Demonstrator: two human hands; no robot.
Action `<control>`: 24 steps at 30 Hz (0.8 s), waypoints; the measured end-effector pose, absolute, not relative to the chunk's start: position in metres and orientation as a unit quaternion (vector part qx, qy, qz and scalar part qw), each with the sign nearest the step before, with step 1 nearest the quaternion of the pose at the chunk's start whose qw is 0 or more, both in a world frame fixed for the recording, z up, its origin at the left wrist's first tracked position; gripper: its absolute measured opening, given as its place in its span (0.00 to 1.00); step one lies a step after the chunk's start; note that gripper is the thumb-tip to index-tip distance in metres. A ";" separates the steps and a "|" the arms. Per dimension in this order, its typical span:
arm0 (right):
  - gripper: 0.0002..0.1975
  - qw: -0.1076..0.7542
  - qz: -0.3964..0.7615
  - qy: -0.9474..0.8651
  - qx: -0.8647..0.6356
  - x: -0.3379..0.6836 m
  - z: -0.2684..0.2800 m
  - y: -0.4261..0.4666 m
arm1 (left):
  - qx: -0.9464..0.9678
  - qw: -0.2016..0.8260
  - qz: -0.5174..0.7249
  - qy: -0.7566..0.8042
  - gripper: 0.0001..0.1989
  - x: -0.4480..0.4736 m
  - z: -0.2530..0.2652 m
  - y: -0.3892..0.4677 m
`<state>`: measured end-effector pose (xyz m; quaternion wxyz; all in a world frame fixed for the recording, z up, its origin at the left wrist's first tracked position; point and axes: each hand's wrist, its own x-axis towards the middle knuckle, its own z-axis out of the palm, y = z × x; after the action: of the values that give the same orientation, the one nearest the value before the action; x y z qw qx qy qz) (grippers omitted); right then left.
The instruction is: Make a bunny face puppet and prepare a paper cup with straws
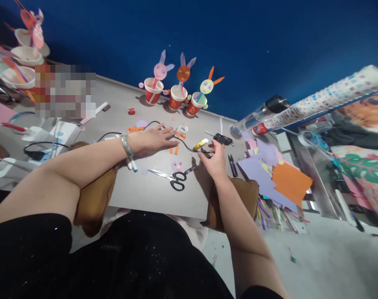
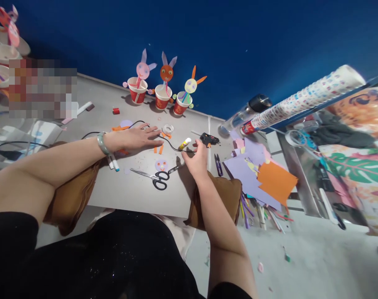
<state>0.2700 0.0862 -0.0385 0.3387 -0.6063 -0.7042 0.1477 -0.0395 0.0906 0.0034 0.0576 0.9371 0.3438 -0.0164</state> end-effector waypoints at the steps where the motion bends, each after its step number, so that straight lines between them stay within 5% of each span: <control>1: 0.33 0.318 0.156 -0.708 -0.611 0.270 -0.041 0.090 | 0.938 0.062 -0.010 0.342 0.33 -0.039 0.003 0.092; 9: 0.13 0.251 0.180 -0.708 -0.635 0.261 -0.038 0.114 | 0.942 0.068 -0.009 0.328 0.31 -0.037 0.000 0.098; 15: 0.09 0.309 0.196 -0.716 -0.594 0.245 -0.019 0.110 | 0.941 0.062 -0.041 0.329 0.30 -0.035 0.003 0.098; 24: 0.14 0.274 0.304 -0.779 -0.475 0.221 -0.002 0.087 | 0.931 0.110 -0.009 0.348 0.28 -0.036 -0.007 0.104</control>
<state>0.2213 0.0872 -0.0022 0.2737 -0.4748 -0.7793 0.3038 -0.0357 0.1044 -0.0072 0.1100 0.9309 0.3483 -0.0087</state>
